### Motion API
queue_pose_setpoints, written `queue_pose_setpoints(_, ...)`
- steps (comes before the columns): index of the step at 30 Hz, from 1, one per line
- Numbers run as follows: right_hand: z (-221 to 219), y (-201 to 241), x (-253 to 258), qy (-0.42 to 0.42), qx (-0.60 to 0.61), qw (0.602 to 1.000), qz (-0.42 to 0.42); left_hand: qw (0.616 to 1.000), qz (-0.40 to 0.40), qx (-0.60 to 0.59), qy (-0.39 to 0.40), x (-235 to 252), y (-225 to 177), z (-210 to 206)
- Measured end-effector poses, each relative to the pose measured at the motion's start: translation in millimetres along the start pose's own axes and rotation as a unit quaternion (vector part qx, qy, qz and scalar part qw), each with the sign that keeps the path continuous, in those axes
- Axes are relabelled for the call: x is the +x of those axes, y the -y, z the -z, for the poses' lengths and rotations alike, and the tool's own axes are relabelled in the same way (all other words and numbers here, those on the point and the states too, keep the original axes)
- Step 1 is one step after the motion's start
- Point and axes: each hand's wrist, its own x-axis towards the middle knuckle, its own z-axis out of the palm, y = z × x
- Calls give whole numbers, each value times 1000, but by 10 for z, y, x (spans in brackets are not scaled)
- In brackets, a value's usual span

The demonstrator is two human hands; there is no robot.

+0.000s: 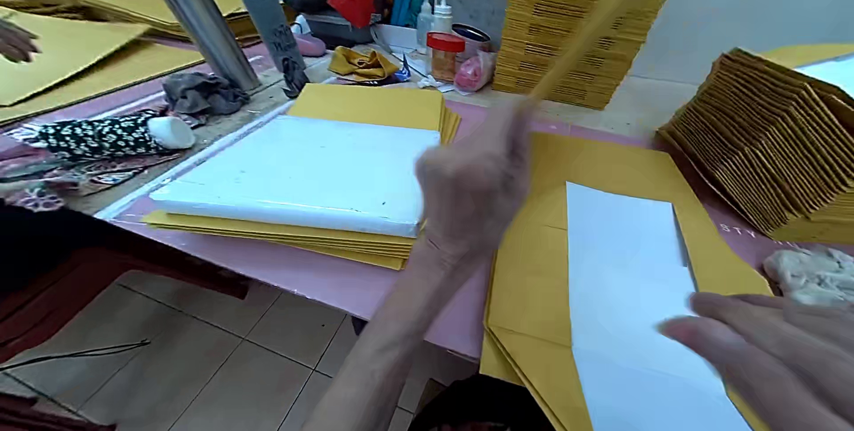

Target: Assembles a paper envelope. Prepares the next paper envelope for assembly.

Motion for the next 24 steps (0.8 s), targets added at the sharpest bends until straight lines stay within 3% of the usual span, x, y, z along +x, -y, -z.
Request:
queue_pose_setpoints(5,-827,-132,473,-47,6,996,80,969,217,-59,-104,227,623,474)
queue_pose_setpoints(7,-1021,-100,629,-21,35,998,55,931,314,-119,-140,221,714,728)
queue_pose_setpoints(12,-1230,90,706,99,136,986,3,815,470,-183,-284,150,976,1026)
queue_pose_setpoints(15,-1313,106,619,124,175,976,40,774,512,-204,-313,-1,1019,1089)
queue_pose_setpoints(19,-1465,39,662,137,221,964,59,759,523,-209,-326,-111,1008,1048)
queue_pose_setpoints(24,-1581,-1,637,115,274,953,51,779,501,-189,-325,-87,994,1015)
